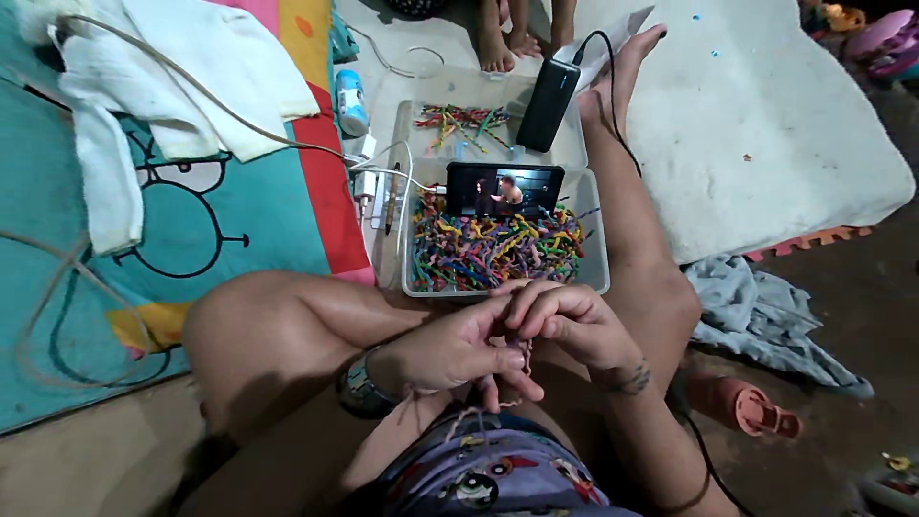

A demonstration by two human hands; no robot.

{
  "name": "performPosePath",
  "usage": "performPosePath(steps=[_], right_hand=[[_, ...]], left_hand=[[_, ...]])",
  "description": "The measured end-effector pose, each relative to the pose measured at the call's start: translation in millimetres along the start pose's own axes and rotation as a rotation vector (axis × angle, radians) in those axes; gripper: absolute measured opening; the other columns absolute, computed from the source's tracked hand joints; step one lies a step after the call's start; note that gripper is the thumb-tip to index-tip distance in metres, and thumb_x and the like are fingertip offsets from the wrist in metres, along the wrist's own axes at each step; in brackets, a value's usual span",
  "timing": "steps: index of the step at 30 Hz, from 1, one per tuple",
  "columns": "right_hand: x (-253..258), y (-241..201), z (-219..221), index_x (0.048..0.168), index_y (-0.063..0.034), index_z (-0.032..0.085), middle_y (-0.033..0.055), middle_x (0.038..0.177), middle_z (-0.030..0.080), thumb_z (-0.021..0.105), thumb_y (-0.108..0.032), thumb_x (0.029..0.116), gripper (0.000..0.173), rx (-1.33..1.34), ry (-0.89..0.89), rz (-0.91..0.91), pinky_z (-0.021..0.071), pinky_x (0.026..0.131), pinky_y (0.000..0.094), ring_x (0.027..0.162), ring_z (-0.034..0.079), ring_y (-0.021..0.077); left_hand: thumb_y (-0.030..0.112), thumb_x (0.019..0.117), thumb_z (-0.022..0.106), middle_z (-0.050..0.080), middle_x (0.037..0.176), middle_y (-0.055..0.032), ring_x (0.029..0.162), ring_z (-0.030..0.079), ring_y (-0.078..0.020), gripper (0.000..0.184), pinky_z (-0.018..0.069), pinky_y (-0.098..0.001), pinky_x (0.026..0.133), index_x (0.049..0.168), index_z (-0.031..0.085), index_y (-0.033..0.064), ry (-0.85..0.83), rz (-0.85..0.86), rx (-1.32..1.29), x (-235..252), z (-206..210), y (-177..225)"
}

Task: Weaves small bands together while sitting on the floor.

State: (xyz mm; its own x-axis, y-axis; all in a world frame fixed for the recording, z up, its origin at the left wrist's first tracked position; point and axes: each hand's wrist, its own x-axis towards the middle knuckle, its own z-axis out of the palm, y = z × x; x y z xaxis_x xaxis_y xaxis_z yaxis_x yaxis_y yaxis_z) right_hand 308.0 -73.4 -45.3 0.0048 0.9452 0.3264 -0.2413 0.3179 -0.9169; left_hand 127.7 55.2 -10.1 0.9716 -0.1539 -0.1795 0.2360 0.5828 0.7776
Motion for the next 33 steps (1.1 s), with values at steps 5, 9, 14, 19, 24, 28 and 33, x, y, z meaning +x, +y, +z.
performPosePath(steps=[5,9,14,19,24,28,33], right_hand=[[-0.1,1.0,1.7,0.100,-0.0144,0.075,-0.0024,0.111,0.074,0.058,-0.032,0.1045,0.025,0.025,-0.012,0.015,0.0388,0.119,0.0420,0.123,0.062,0.0144],[1.1,0.9,-1.2,0.101,-0.0165,0.075,-0.0030,0.111,0.074,0.058,-0.034,0.1042,0.025,0.071,0.001,-0.002,0.0442,0.114,0.0410,0.122,0.063,0.0156],[1.5,-2.6,-0.3,0.103,-0.0152,0.075,-0.0036,0.113,0.073,0.059,-0.032,0.1042,0.023,0.042,-0.015,0.039,0.0452,0.113,0.0392,0.120,0.063,0.0128],[-0.3,2.9,6.8,0.105,-0.0173,0.077,-0.0062,0.116,0.072,0.063,-0.031,0.1022,0.020,0.075,0.017,0.095,0.0542,0.096,0.0268,0.112,0.065,0.0068],[-0.2,12.8,5.9,0.100,-0.0186,0.078,-0.0063,0.108,0.074,0.069,-0.027,0.0976,0.013,0.115,0.015,0.049,0.0464,0.110,0.0354,0.117,0.064,0.0103],[-1.3,14.8,11.2,0.095,-0.0191,0.078,-0.0082,0.099,0.072,0.077,-0.021,0.0910,0.004,0.213,0.134,0.074,0.0551,0.082,0.0200,0.091,0.066,0.0008],[2.5,10.9,28.6,0.085,-0.0178,0.070,-0.0079,0.084,0.068,0.078,-0.015,0.0892,0.009,0.231,0.397,0.107,0.0556,0.073,0.0196,0.078,0.064,0.0007]], left_hand=[[0.005,0.1029,0.054,0.063,0.121,0.0026,0.103,0.070,-0.0099,0.036,0.0635,-0.0272,0.072,0.136,0.043,0.0141,-0.048,-0.019,0.049,-4.8,-5.6,-4.9],[0.010,0.1056,0.051,0.058,0.136,0.0002,0.112,0.065,-0.0044,0.045,0.0596,-0.0232,0.082,0.148,0.036,0.0067,-0.075,-0.005,0.233,-9.2,-10.4,-9.8],[0.013,0.1047,0.054,0.070,0.107,0.0055,0.100,0.068,-0.0051,0.022,0.0577,-0.0260,0.091,0.125,0.057,0.0057,-0.005,0.164,0.204,-3.3,-10.5,-14.1],[0.004,0.1028,0.052,0.072,0.094,0.0087,0.077,0.068,-0.0003,0.017,0.0588,-0.0176,0.071,0.109,0.065,0.0119,0.163,0.013,-0.011,-2.7,-3.1,-7.0],[0.004,0.1003,0.053,0.069,0.093,0.0086,0.058,0.049,0.0074,0.020,0.0405,-0.0094,0.051,0.103,0.068,0.0168,0.114,-0.039,-0.189,-0.9,-3.1,-13.4],[0.010,0.1006,0.060,0.068,0.089,0.0109,0.061,0.051,0.0081,0.010,0.0413,-0.0097,0.053,0.100,0.068,0.0161,0.176,0.076,-0.089,3.2,-2.0,-21.4],[0.013,0.0987,0.065,0.065,0.092,-0.0001,0.086,0.059,0.0055,0.019,0.0499,-0.0109,0.079,0.098,0.072,-0.0042,0.477,0.373,0.615,7.5,3.7,-25.1]])
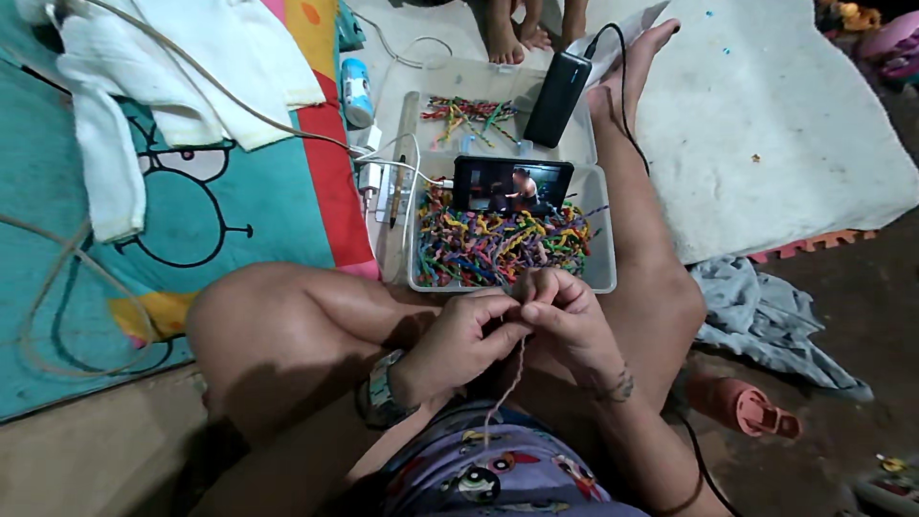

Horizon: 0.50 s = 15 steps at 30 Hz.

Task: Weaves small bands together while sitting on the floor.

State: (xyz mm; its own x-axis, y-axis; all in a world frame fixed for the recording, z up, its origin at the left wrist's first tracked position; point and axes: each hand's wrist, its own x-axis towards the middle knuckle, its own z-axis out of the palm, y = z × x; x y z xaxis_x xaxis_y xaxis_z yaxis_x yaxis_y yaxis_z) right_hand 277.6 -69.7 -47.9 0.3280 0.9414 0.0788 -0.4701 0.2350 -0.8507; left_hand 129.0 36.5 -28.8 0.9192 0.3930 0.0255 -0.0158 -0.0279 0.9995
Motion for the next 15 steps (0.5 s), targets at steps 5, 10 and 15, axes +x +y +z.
performPosePath(steps=[5,10,15], right_hand=[[5.3,-5.8,-14.2,0.117,-0.0165,0.074,-0.0053,0.126,0.068,0.053,-0.036,0.1064,0.030,-0.196,-0.264,-0.012,0.0536,0.092,0.0235,0.107,0.063,0.0031],[4.1,0.7,-10.0,0.103,-0.0144,0.077,-0.0041,0.108,0.074,0.067,-0.022,0.0993,0.013,0.044,-0.233,0.006,0.0571,0.079,0.0191,0.089,0.068,0.0014],[0.5,1.7,3.1,0.089,-0.0160,0.074,-0.0047,0.088,0.070,0.073,-0.015,0.0921,0.003,0.243,-0.008,0.059,0.0551,0.070,0.0187,0.075,0.064,0.0013]], left_hand=[[0.008,0.1021,0.054,0.067,0.084,0.0122,0.063,0.053,0.0078,0.017,0.0437,-0.0094,0.056,0.099,0.070,0.0138,-0.108,-0.314,-0.551,1.5,-12.6,8.0],[0.011,0.1024,0.051,0.063,0.077,0.0088,0.057,0.052,0.0043,0.019,0.0460,-0.0113,0.053,0.097,0.069,0.0147,-0.284,-0.485,-0.854,3.2,-12.9,4.7],[0.011,0.1009,0.060,0.065,0.080,0.0104,0.067,0.056,0.0088,0.012,0.0471,-0.0094,0.062,0.096,0.070,0.0057,-0.064,-0.125,-0.230,4.7,-4.1,6.6]])
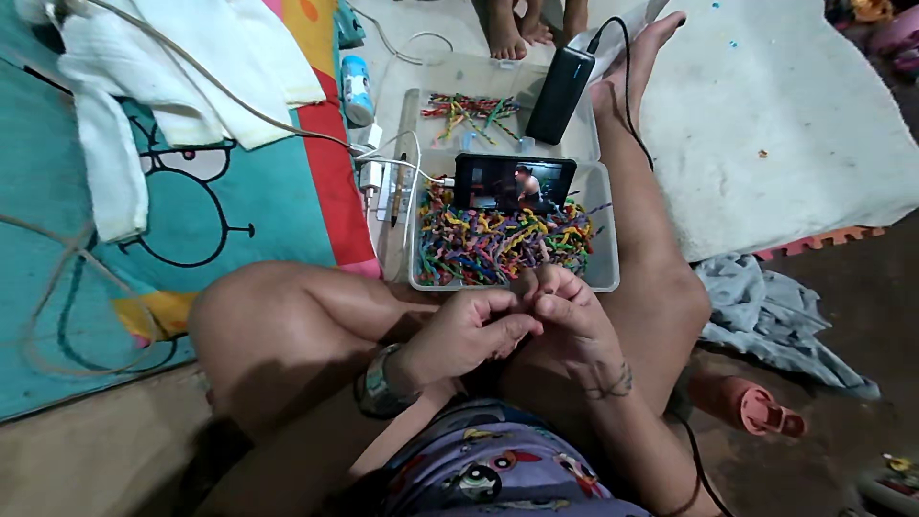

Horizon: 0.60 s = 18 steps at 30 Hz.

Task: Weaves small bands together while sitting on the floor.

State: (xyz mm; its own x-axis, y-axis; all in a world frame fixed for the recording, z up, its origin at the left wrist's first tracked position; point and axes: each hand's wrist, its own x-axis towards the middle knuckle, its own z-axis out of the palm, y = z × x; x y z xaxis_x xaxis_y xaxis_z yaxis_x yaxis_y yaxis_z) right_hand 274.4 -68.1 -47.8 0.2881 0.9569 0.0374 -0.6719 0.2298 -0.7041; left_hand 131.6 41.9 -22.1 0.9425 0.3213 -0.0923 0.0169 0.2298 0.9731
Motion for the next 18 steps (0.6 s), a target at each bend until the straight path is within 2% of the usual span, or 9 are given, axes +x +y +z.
performPosePath(steps=[2,3,4,6,8,10,12,15,18], right_hand=[[-0.5,0.6,5.4,0.086,-0.0158,0.072,-0.0032,0.084,0.070,0.075,-0.013,0.0900,0.007,-0.044,0.119,-0.024,0.0572,0.074,0.0217,0.076,0.066,0.0038],[-0.5,1.5,6.7,0.087,-0.0156,0.071,-0.0031,0.085,0.070,0.075,-0.014,0.0908,0.006,-0.092,0.144,-0.042,0.0577,0.075,0.0222,0.078,0.067,0.0042],[-0.9,2.0,5.7,0.092,-0.0164,0.071,-0.0043,0.090,0.070,0.073,-0.020,0.0939,0.004,-0.177,0.124,-0.057,0.0569,0.077,0.0214,0.081,0.066,0.0030],[-2.1,-0.9,-1.3,0.108,-0.0171,0.072,-0.0066,0.114,0.068,0.057,-0.033,0.1044,0.022,-0.354,-0.042,-0.054,0.0535,0.087,0.0207,0.099,0.063,0.0013],[-2.8,-3.5,-7.3,0.114,-0.0145,0.075,-0.0039,0.128,0.068,0.053,-0.034,0.1065,0.031,-0.391,-0.163,-0.048,0.0532,0.095,0.0230,0.111,0.063,0.0035],[-3.7,-3.3,-8.2,0.108,-0.0169,0.078,-0.0070,0.114,0.073,0.061,-0.030,0.1028,0.022,-0.326,-0.153,-0.050,0.0552,0.083,0.0177,0.096,0.066,-0.0011],[-4.6,-3.1,-7.8,0.102,-0.0175,0.079,-0.0067,0.103,0.075,0.069,-0.027,0.0977,0.014,-0.238,-0.106,-0.031,0.0554,0.076,0.0164,0.087,0.067,-0.0014],[-4.5,-5.5,-10.9,0.100,-0.0191,0.079,-0.0062,0.101,0.075,0.073,-0.025,0.0940,0.010,-0.209,-0.106,-0.024,0.0570,0.082,0.0209,0.092,0.069,0.0020],[-0.8,-14.6,-18.0,0.103,-0.0188,0.076,-0.0074,0.105,0.073,0.066,-0.028,0.0997,0.014,-0.300,-0.224,-0.023,0.0553,0.089,0.0237,0.101,0.067,0.0030]], left_hand=[[0.015,0.1002,0.062,0.065,0.086,-0.0003,0.078,0.058,0.0057,0.021,0.0484,-0.0101,0.072,0.095,0.071,-0.0030,0.108,0.153,0.325,0.4,2.5,-1.5],[0.015,0.1004,0.061,0.065,0.086,-0.0009,0.077,0.057,0.0054,0.022,0.0478,-0.0101,0.072,0.095,0.071,-0.0034,0.125,0.154,0.347,0.5,2.6,-0.9],[0.014,0.1009,0.060,0.064,0.084,0.0036,0.074,0.055,0.0075,0.018,0.0465,-0.0089,0.068,0.095,0.070,-0.0004,0.110,0.097,0.267,0.0,1.9,1.2],[0.010,0.1023,0.056,0.062,0.077,0.0125,0.062,0.052,0.0081,0.014,0.0440,-0.0093,0.057,0.097,0.068,0.0100,0.021,-0.107,-0.097,-0.7,-1.9,4.5],[0.009,0.1028,0.052,0.065,0.081,0.0106,0.060,0.052,0.0053,0.017,0.0442,-0.0111,0.055,0.103,0.069,0.0133,-0.068,-0.274,-0.402,-2.1,-5.6,1.9],[0.006,0.1013,0.052,0.067,0.083,0.0091,0.059,0.052,0.0051,0.018,0.0447,-0.0113,0.054,0.104,0.069,0.0128,-0.102,-0.296,-0.504,-3.0,-3.6,-2.9],[0.006,0.1011,0.056,0.067,0.080,0.0115,0.059,0.053,0.0067,0.015,0.0452,-0.0106,0.054,0.102,0.070,0.0116,-0.087,-0.206,-0.425,-3.6,0.8,-7.0],[0.009,0.1013,0.060,0.064,0.076,0.0118,0.057,0.056,0.0055,0.010,0.0502,-0.0125,0.054,0.108,0.066,0.0062,-0.059,-0.081,-0.172,-4.5,3.3,-5.1],[0.009,0.1044,0.055,0.066,0.086,0.0075,0.057,0.060,0.0021,0.015,0.0538,-0.0146,0.051,0.119,0.056,0.0064,-0.137,-0.124,-0.167,-6.7,5.1,-2.1]])
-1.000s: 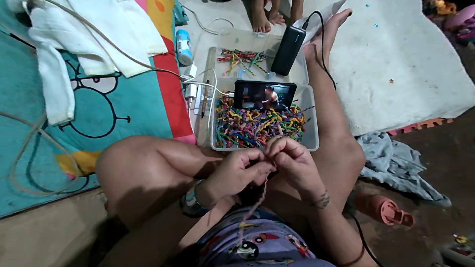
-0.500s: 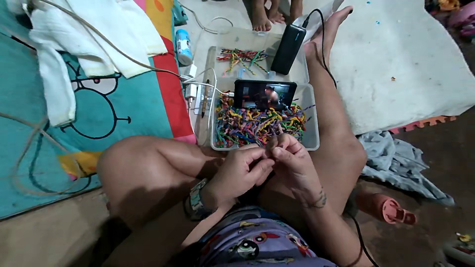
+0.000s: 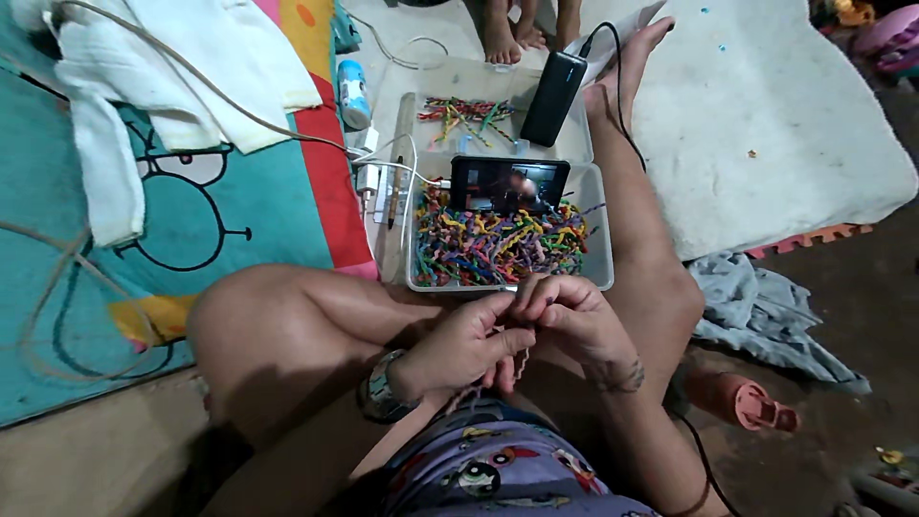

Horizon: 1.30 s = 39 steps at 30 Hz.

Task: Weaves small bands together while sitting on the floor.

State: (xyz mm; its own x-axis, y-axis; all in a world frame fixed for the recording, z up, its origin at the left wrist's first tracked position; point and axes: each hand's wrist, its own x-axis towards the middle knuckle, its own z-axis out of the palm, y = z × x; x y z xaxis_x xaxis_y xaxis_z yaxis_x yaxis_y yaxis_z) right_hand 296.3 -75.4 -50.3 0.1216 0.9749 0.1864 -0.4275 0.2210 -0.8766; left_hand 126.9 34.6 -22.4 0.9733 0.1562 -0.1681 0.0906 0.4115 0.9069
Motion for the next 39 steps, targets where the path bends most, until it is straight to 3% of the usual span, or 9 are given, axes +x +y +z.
performPosePath(steps=[4,9,14,17,25,27,30,34,39], right_hand=[[2.2,-6.4,-4.3,0.107,-0.0153,0.075,-0.0053,0.113,0.073,0.056,-0.027,0.1057,0.022,-0.100,-0.089,0.015,0.0542,0.097,0.0279,0.110,0.066,0.0062],[0.5,-5.7,-2.9,0.107,-0.0148,0.075,-0.0052,0.112,0.073,0.058,-0.028,0.1050,0.022,-0.103,-0.079,0.023,0.0568,0.086,0.0231,0.101,0.067,0.0036],[1.1,-3.7,-2.6,0.105,-0.0172,0.076,-0.0069,0.108,0.074,0.065,-0.028,0.1008,0.016,-0.083,-0.045,0.003,0.0566,0.087,0.0219,0.100,0.068,0.0023],[-0.5,0.2,-1.9,0.102,-0.0181,0.076,-0.0077,0.102,0.074,0.069,-0.026,0.0981,0.011,-0.016,-0.016,-0.008,0.0560,0.083,0.0205,0.093,0.067,0.0009],[1.2,8.6,18.4,0.086,-0.0194,0.070,-0.0068,0.085,0.068,0.079,-0.018,0.0883,0.009,0.157,0.300,-0.039,0.0559,0.072,0.0205,0.077,0.065,0.0020],[1.0,8.2,17.5,0.094,-0.0196,0.071,-0.0081,0.091,0.069,0.072,-0.029,0.0953,0.010,0.037,0.272,-0.033,0.0565,0.076,0.0201,0.083,0.065,0.0006],[-1.3,6.4,7.1,0.116,-0.0151,0.072,-0.0053,0.122,0.068,0.050,-0.034,0.1078,0.030,-0.114,0.040,-0.003,0.0528,0.095,0.0253,0.110,0.063,0.0039],[-5.7,10.7,10.3,0.099,-0.0177,0.078,-0.0063,0.109,0.074,0.066,-0.027,0.0999,0.016,-0.057,0.146,0.008,0.0556,0.092,0.0244,0.104,0.067,0.0036],[-4.7,10.3,19.6,0.093,-0.0174,0.078,-0.0049,0.097,0.075,0.075,-0.022,0.0927,0.006,0.118,0.263,-0.011,0.0570,0.081,0.0218,0.090,0.069,0.0028]], left_hand=[[0.007,0.1058,0.050,0.072,0.103,0.0001,0.085,0.075,-0.0131,0.021,0.0653,-0.0303,0.073,0.127,0.052,0.0058,-0.008,-0.050,-0.130,0.4,0.1,-5.0],[0.012,0.1048,0.055,0.066,0.118,0.0057,0.107,0.067,-0.0077,0.028,0.0600,-0.0313,0.091,0.133,0.053,0.0101,-0.042,-0.051,-0.133,0.6,-4.5,-11.2],[0.007,0.1034,0.056,0.071,0.102,0.0059,0.086,0.071,-0.0053,0.018,0.0622,-0.0261,0.079,0.121,0.060,0.0054,-0.038,0.049,-0.092,2.0,-4.8,-12.7],[0.009,0.1019,0.058,0.068,0.090,0.0128,0.072,0.061,0.0059,0.011,0.0506,-0.0124,0.063,0.111,0.066,0.0096,-0.008,0.045,-0.011,2.3,-5.7,-9.8],[0.011,0.1020,0.060,0.068,0.089,0.0090,0.077,0.061,0.0052,0.012,0.0527,-0.0148,0.072,0.104,0.069,0.0037,0.079,0.124,0.133,4.8,-0.6,-12.7],[0.011,0.1017,0.058,0.064,0.081,0.0130,0.069,0.056,0.0074,0.010,0.0471,-0.0115,0.063,0.100,0.068,0.0088,0.111,0.082,0.064,4.0,-0.3,-8.8],[0.008,0.1013,0.054,0.065,0.082,0.0134,0.064,0.052,0.0076,0.015,0.0434,-0.0105,0.057,0.101,0.068,0.0124,0.108,0.001,-0.160,2.4,-3.4,-4.8],[0.006,0.1009,0.053,0.065,0.080,0.0121,0.063,0.053,0.0059,0.015,0.0456,-0.0119,0.057,0.104,0.067,0.0102,0.041,-0.013,-0.207,2.7,-5.2,-7.7],[0.011,0.0995,0.063,0.071,0.095,0.0021,0.085,0.065,0.0048,0.017,0.0548,-0.0146,0.077,0.105,0.069,-0.0034,0.121,0.156,0.258,2.6,-3.3,-7.1]])
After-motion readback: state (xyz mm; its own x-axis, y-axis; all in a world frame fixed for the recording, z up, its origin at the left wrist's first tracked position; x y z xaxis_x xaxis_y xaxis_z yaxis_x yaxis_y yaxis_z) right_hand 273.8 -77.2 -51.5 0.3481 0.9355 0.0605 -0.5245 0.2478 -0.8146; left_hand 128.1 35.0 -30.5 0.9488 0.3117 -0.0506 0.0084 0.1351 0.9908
